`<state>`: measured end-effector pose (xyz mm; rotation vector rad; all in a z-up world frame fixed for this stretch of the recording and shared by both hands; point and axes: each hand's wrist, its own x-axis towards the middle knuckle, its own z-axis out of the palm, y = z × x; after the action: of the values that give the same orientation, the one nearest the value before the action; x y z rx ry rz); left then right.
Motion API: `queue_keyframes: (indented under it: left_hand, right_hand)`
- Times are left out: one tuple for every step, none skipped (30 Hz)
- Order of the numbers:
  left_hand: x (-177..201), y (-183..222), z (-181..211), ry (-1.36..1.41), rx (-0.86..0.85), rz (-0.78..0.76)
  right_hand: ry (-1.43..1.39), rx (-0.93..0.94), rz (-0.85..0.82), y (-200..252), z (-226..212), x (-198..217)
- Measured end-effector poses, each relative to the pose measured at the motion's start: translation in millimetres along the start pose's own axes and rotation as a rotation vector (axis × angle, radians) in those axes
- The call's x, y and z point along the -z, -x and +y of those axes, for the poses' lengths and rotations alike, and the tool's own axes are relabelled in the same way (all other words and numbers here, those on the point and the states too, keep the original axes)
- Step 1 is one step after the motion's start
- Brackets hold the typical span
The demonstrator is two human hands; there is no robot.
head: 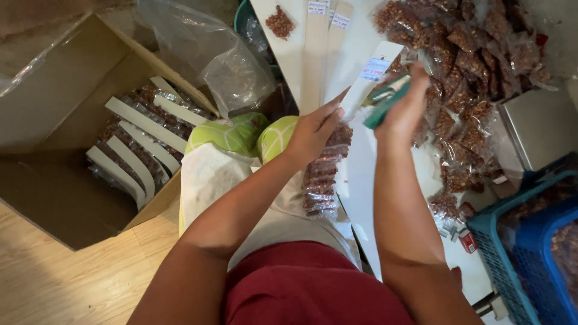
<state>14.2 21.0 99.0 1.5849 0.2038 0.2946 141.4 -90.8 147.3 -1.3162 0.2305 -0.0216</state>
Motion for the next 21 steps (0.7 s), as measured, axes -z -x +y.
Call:
queue_keyframes:
  left_hand:
    - [-0.4, 2.7, 9.1, -0.035, -0.009, -0.019]
    - [-1.3, 1.2, 8.4, -0.036, -0.012, -0.027]
    - [-1.8, 0.3, 7.5, -0.054, -0.007, -0.063]
    - [-1.8, -0.4, 6.4, -0.073, -0.002, -0.098]
    - [-1.6, 1.6, 8.6, -0.07, -0.002, -0.102]
    - [-1.4, 3.6, 10.9, -0.073, -0.01, -0.09]
    - [-1.5, 3.4, 13.7, -0.078, -0.023, -0.078]
    - [-1.7, 3.0, 16.4, -0.077, -0.028, -0.082]
    - [-0.9, 3.8, 19.1, -0.031, -0.004, -0.096]
    - [0.1, 4.6, 21.5, 0.014, 0.02, -0.111]
    - [-4.4, -2.5, 6.6, 0.015, 0.022, -0.112]
    - [-8.6, -9.5, -8.9, 0.007, 0.059, -0.042]
    - [-12.4, -14.6, -24.7, 0.0, 0.099, 0.031]
    - [-8.7, -24.8, -33.6, 0.002, 0.106, 0.034]
    - [-4.3, -32.5, -43.9, 0.051, 0.182, 0.051]
    - [0.7, -39.9, -55.8, 0.101, 0.258, 0.069]
    - [2.4, -50.0, -75.4, 0.104, 0.291, 0.084]
    - [4.4, -59.8, -96.9, 0.365, 0.348, 0.08]
    - [6.3, -69.9, -119.4, 0.628, 0.398, 0.081]
    - [6.3, -68.1, -122.2, 0.631, 0.425, 0.103]
    - [6.8, -72.5, -122.9, 0.484, 0.462, 0.132]
  right_hand:
    - [-0.017, 0.014, 0.046, -0.9, 0.5, -7.4]
    - [-0.021, 0.017, 0.053, 0.5, 4.6, -8.6]
    - [-0.085, 0.009, -0.011, 2.3, 9.2, -10.4]
    - [-0.149, 0.001, -0.075, 4.3, 14.0, -12.6]
    - [-0.147, 0.003, -0.071, 5.3, 17.3, -13.3]
    - [-0.187, -0.045, -0.046, 6.2, 20.4, -13.9]
    - [-0.231, -0.089, -0.022, 5.3, 22.6, -15.4]
    - [-0.233, -0.083, -0.02, -2.2, 29.0, -11.1]
    - [-0.263, -0.044, -0.032, -8.5, 36.1, -7.0]
    - [-0.294, -0.005, -0.044, -14.7, 43.5, -3.1]
    - [-0.292, -0.006, -0.042, -16.5, 37.5, 1.2]
    - [-0.3, -0.031, -0.1, -18.2, 32.0, 5.3]
    - [-0.305, -0.062, -0.161, -18.7, 27.5, 9.3]
    - [-0.3, -0.067, -0.161, -25.6, 29.1, 27.7]
    - [-0.345, -0.214, -0.105, -31.6, 32.3, 45.8]
    - [-0.389, -0.36, -0.046, -37.9, 36.8, 63.8]
    - [-0.37, -0.39, -0.041, -31.0, 41.6, 84.8]
    - [-0.33, -0.389, -0.028, -25.1, 46.3, 105.8]
    - [-0.291, -0.388, -0.016, -20.7, 49.9, 126.6]
    - [-0.273, -0.417, -0.012, 7.5, 47.3, 133.6]
    - [-0.221, -0.441, -0.052, 32.1, 41.9, 137.9]
